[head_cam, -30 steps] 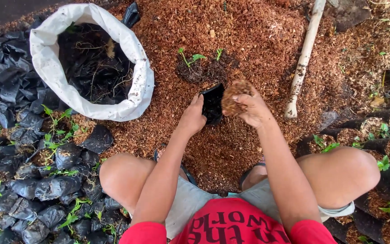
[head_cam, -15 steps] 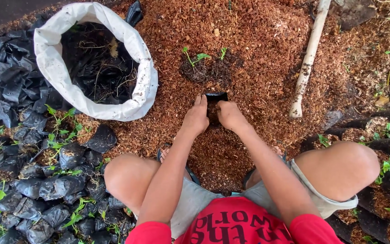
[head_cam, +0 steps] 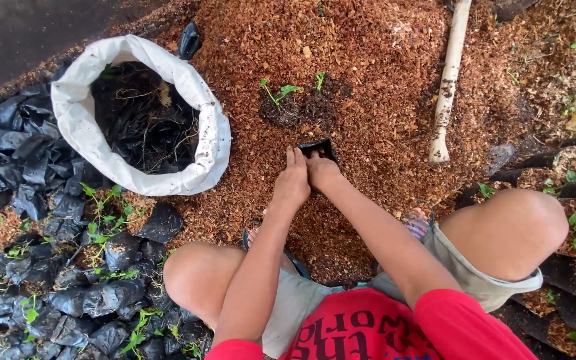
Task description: The person sits on the ground and plants small seedlings into a pile of soil. They remove a seedling from a black plastic bag, place it into the soil, and cover the roots with their hands. The person repeats this process with multiple seedlings.
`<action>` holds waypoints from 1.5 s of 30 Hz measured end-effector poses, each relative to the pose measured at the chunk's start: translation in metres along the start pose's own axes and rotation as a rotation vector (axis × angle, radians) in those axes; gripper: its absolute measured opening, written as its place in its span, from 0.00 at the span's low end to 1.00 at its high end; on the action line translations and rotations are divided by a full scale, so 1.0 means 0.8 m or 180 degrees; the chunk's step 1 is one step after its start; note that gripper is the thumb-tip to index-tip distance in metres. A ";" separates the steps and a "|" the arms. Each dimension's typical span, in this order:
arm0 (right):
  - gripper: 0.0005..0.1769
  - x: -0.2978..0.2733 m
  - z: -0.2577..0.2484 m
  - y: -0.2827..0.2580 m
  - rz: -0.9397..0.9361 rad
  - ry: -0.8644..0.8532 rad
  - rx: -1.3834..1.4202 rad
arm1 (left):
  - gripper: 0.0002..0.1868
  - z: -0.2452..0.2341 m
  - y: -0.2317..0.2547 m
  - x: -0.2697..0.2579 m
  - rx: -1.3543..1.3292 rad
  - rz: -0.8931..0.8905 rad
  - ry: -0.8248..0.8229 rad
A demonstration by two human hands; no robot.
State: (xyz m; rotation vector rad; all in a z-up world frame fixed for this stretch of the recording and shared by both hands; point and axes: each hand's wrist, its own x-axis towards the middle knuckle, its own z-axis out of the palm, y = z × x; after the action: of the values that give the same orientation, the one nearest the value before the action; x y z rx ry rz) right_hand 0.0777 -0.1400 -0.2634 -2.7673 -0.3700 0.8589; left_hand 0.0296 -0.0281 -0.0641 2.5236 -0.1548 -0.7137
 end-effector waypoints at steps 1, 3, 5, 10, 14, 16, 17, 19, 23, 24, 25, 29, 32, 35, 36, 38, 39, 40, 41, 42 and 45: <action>0.37 -0.024 -0.022 -0.005 -0.0111 0.0159 -0.0052 | 0.47 0.003 0.000 0.003 -0.0065 -0.0114 0.0095; 0.35 -0.038 -0.041 -0.002 0.0004 0.0149 -0.0050 | 0.46 0.013 -0.013 0.023 0.0036 -0.0230 0.0110; 0.34 -0.059 -0.065 0.001 0.0113 0.0153 -0.0047 | 0.46 0.015 -0.018 0.034 0.0147 -0.0344 0.0138; 0.32 -0.165 -0.188 -0.010 -0.0071 0.0200 0.0822 | 0.43 0.001 0.000 0.030 0.0424 -0.0292 0.0074; 0.19 -0.217 -0.217 0.015 -0.0332 0.1436 0.1424 | 0.41 -0.005 0.000 0.026 0.0494 -0.0290 0.0069; 0.16 -0.214 -0.200 0.039 0.0198 0.1822 0.1649 | 0.34 -0.006 -0.006 0.021 0.0513 -0.0238 0.0157; 0.16 -0.196 -0.166 0.063 0.0199 0.1829 0.1660 | 0.34 -0.003 -0.012 0.023 0.0525 -0.0235 0.0157; 0.26 -0.162 -0.098 0.110 -0.0061 0.2054 0.1196 | 0.28 0.004 -0.022 0.027 0.0407 -0.0164 0.0292; 0.42 -0.169 -0.065 0.076 0.0850 0.0420 0.1638 | 0.30 0.028 -0.047 0.051 0.0490 -0.0129 0.0301; 0.42 -0.158 -0.041 0.084 0.0972 0.0167 0.1406 | 0.29 0.036 -0.055 0.059 0.0416 -0.0113 0.0319; 0.42 -0.150 -0.015 0.092 0.1101 -0.0093 0.1178 | 0.28 0.045 -0.063 0.065 0.0344 -0.0095 0.0322; 0.38 -0.147 -0.013 0.102 0.1018 -0.0202 0.1142 | 0.27 0.055 -0.072 0.068 0.0196 -0.0080 0.0259; 0.47 -0.202 -0.095 0.053 0.1296 -0.0294 0.0836 | 0.26 0.047 -0.065 0.060 0.0315 -0.0191 0.0239; 0.73 -0.220 -0.081 0.045 0.1523 -0.0795 0.0665 | 0.24 0.008 -0.031 0.027 0.0268 -0.0190 0.0311; 0.72 -0.214 -0.059 0.051 0.1510 -0.0853 0.0606 | 0.23 0.005 -0.028 0.024 0.0280 -0.0197 0.0331; 0.72 -0.181 0.004 0.087 0.1499 -0.0890 0.0544 | 0.22 -0.002 -0.019 0.025 0.0292 -0.0191 0.0368; 0.64 -0.155 0.049 0.114 0.1594 -0.0502 0.0690 | 0.22 -0.003 -0.017 0.025 0.0301 -0.0145 0.0370; 0.58 -0.130 0.094 0.141 0.1685 -0.0113 0.0836 | 0.23 -0.005 -0.016 0.023 0.0310 -0.0098 0.0373; 0.58 -0.128 0.098 0.147 0.1664 -0.0117 0.0833 | 0.23 0.004 -0.025 0.031 0.0312 -0.0117 0.0384; 0.46 -0.125 0.101 0.153 0.1635 0.0023 0.0777 | 0.25 0.014 -0.035 0.038 0.0341 -0.0067 0.0386; 0.27 -0.122 0.077 0.160 0.1615 0.0311 0.1170 | 0.28 0.017 -0.037 0.050 0.0356 0.0118 0.0395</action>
State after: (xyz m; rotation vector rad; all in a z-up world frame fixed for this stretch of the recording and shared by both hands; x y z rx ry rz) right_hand -0.0133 -0.2819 -0.2977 -2.5617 0.4827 0.7867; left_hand 0.0556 -0.0179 -0.1076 2.6553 -0.2027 -0.5458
